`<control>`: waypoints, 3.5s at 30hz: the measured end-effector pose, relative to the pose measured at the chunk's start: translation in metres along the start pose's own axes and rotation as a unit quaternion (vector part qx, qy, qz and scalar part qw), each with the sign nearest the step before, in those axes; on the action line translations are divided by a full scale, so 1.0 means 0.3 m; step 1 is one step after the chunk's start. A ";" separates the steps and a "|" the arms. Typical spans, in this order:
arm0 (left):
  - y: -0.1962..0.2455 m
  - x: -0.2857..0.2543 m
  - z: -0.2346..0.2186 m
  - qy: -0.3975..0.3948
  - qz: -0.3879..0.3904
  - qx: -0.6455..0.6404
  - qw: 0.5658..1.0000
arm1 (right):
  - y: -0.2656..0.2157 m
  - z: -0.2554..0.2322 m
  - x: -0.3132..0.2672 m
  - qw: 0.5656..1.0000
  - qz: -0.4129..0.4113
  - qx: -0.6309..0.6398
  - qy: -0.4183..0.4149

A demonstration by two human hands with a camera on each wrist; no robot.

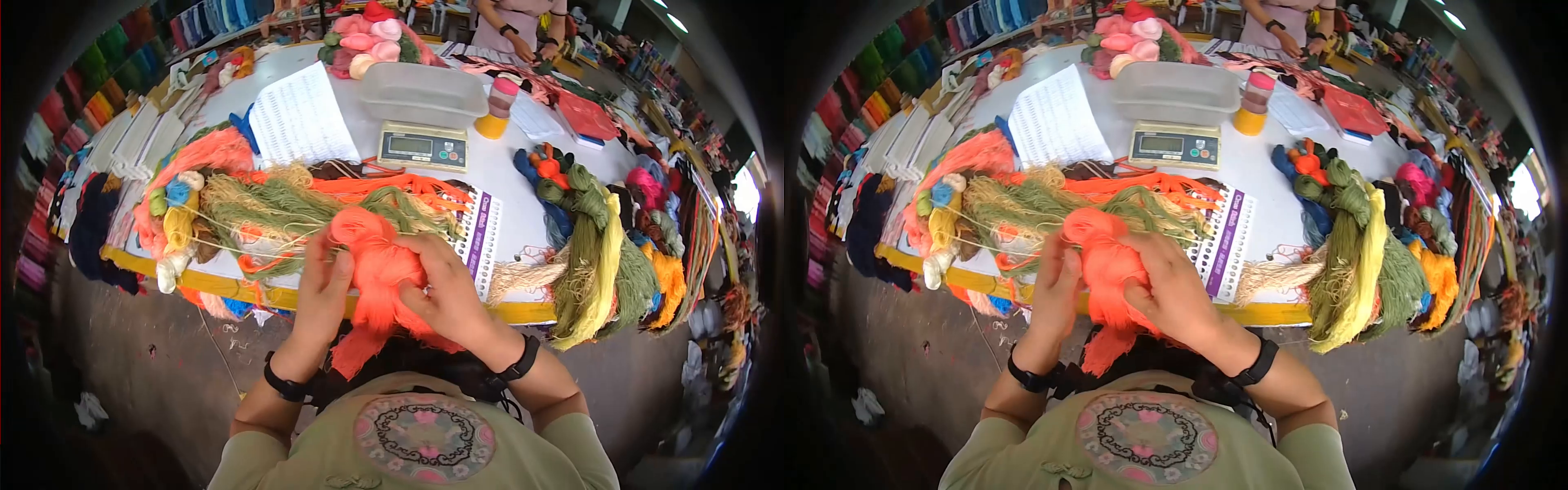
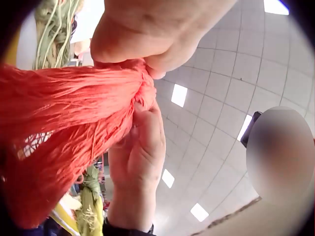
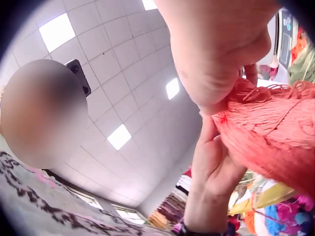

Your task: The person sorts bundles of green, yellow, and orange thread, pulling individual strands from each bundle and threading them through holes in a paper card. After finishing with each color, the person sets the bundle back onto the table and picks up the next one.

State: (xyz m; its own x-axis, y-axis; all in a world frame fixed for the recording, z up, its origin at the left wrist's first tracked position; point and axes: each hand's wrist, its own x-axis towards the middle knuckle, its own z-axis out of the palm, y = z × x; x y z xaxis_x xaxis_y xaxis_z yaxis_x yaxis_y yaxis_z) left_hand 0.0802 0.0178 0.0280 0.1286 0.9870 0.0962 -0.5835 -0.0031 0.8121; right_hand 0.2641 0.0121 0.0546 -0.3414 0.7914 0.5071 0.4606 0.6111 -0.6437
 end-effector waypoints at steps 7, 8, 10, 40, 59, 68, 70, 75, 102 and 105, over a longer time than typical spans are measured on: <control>0.118 -0.006 0.014 -0.131 0.084 0.493 0.856 | 0.005 -0.011 -0.009 0.990 -0.120 -0.073 -0.002; 0.113 -0.005 -0.006 -0.123 0.092 0.492 0.857 | 0.004 -0.009 -0.001 0.989 -0.130 -0.073 -0.007; 0.094 -0.001 -0.065 -0.192 0.024 0.472 0.860 | 0.002 0.001 0.008 0.978 -0.203 -0.052 0.014; 0.422 -0.133 -0.125 -0.020 -0.010 0.356 0.934 | 0.033 0.154 0.074 0.941 0.031 0.249 -0.229; 0.465 -0.232 -0.323 -0.414 -0.464 0.053 0.782 | -0.067 0.050 0.181 0.556 0.115 0.822 -0.043; 0.540 -0.274 -0.044 -0.101 -0.614 -0.782 -0.024 | -0.039 0.244 0.066 0.793 0.164 0.488 -0.327; 0.422 -0.230 -0.048 -0.012 -0.501 -0.760 -0.413 | -0.033 0.181 0.052 0.796 0.189 0.501 -0.280; 0.262 -0.125 -0.040 0.158 -0.032 -0.379 -0.911 | 0.082 0.030 -0.068 0.803 0.301 0.426 -0.287; -0.034 0.045 0.138 0.116 0.067 -0.185 -0.974 | 0.060 -0.047 -0.084 0.816 0.297 0.490 0.079; -0.033 0.044 0.149 0.106 0.079 -0.190 -0.973 | 0.062 -0.044 -0.085 0.807 0.308 0.496 0.083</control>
State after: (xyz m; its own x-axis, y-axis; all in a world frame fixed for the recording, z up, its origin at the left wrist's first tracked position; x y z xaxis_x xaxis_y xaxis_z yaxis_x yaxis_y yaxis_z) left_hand 0.1236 0.0236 0.0469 0.3776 0.9252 0.0367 -0.2089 0.0465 0.9768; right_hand 0.2921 0.0031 0.0371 -0.1450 0.9871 -0.0681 -0.4111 -0.1227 -0.9033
